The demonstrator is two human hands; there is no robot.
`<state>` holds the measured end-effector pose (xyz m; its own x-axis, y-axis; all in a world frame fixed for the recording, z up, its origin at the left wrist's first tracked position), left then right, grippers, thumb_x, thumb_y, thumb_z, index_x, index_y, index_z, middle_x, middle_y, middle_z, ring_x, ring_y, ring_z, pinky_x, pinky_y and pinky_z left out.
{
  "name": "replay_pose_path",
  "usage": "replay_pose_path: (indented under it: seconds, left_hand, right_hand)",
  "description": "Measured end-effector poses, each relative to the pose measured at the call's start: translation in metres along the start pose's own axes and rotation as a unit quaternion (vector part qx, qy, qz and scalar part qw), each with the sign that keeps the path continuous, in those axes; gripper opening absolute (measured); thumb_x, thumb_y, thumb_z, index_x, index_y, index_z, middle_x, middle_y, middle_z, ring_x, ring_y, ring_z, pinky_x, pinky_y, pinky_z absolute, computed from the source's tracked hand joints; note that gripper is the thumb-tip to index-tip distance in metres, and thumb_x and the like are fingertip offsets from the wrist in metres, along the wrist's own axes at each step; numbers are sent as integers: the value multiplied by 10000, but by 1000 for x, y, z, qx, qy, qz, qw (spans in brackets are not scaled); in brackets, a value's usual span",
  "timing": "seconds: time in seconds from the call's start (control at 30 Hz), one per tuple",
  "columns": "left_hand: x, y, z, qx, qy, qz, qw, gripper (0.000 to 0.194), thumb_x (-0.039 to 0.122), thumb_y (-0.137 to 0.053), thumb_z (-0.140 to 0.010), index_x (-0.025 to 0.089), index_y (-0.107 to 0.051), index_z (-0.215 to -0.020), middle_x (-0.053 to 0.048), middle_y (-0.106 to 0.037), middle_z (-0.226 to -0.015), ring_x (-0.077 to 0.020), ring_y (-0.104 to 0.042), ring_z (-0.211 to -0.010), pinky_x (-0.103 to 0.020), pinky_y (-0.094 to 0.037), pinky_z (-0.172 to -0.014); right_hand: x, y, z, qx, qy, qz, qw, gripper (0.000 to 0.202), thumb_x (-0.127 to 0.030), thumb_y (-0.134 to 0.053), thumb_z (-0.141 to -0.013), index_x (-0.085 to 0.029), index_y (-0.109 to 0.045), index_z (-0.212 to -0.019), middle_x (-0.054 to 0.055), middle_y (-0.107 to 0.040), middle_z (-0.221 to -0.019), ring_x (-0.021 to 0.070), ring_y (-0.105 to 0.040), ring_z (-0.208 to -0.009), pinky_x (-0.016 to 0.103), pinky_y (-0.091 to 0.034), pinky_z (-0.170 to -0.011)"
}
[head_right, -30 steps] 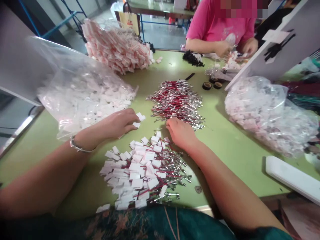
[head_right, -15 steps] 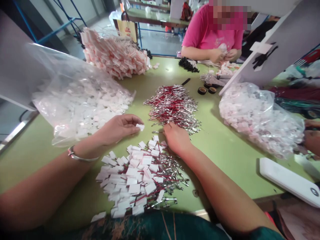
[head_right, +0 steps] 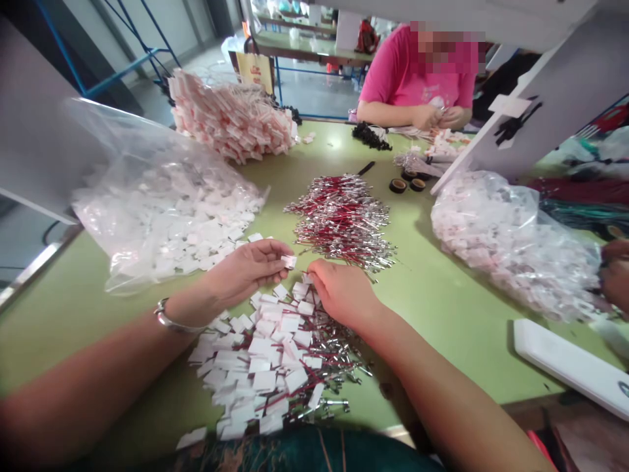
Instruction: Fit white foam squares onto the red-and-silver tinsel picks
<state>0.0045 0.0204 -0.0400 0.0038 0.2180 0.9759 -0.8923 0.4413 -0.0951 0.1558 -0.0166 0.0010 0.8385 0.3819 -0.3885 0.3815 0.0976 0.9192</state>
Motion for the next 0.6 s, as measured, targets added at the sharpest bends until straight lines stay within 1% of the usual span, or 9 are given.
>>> replay_pose_path:
  seconds: [0.13,0.23,0.33,0.43,0.5,0.53,0.6]
  left_hand:
    - [1,-1,1,3,-9,10,1000,271,287,-764,-757,195,-681,-998,-13,-680,-724,-98,-596,-624,-218,-448,-572]
    - [0,-2,0,-6,-21,0,1000,244,261,-752,-769,205,-685,-997,-10,-685,-734,-98,-603,-628,-216,-452,-567]
    - [7,-6,2,-18,-42,-16,999,217,240,-752,-762,203,-700,-970,-10,-694,-748,-105,-617,-647,-220,-471,-578]
    - [25,-10,7,3,-95,-88,992,129,231,-733,-771,192,-723,-893,-19,-710,-779,-117,-634,-685,-234,-502,-621]
    - [36,-13,12,23,-132,-161,978,98,231,-707,-790,191,-733,-875,-26,-717,-794,-126,-643,-705,-243,-515,-647]
    - [39,-16,14,25,-146,-192,970,100,225,-694,-798,192,-733,-884,-27,-718,-801,-126,-645,-705,-246,-519,-656]
    - [38,-21,15,16,-153,-219,963,119,206,-671,-809,192,-719,-917,-25,-717,-808,-121,-648,-691,-250,-526,-664]
  right_hand:
    - [0,3,0,-17,-11,-62,998,266,-309,-409,-940,-203,-631,-841,33,-659,-732,160,-549,-650,276,-356,-619]
    - [3,4,0,-22,-38,-131,990,243,-300,-456,-907,-203,-605,-741,8,-638,-699,143,-535,-643,264,-363,-610]
    - [5,3,-1,-40,-74,-191,978,237,-280,-482,-877,-200,-576,-675,-7,-613,-666,130,-523,-630,254,-379,-602]
    - [6,3,1,-60,-111,-229,965,231,-269,-491,-857,-198,-561,-649,-14,-576,-636,123,-496,-603,248,-380,-573]
    - [5,4,3,-64,-129,-254,956,237,-280,-492,-855,-200,-553,-640,-25,-534,-606,119,-468,-577,244,-365,-542]
    - [5,3,4,-66,-136,-266,952,243,-285,-494,-854,-201,-545,-631,-32,-509,-590,117,-454,-563,242,-355,-526]
    - [4,3,5,-59,-147,-280,947,262,-297,-494,-856,-205,-518,-611,-43,-471,-569,113,-432,-545,237,-337,-506]
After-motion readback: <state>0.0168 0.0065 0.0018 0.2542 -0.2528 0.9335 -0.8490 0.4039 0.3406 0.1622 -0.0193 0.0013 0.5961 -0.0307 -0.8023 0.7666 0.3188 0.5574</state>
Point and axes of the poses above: each hand's wrist, its own z-axis away from the middle knuckle, its own y-axis out of the back of the hand, x = y × z, the point moved 8 cm from there along -z, towards the middle knuckle
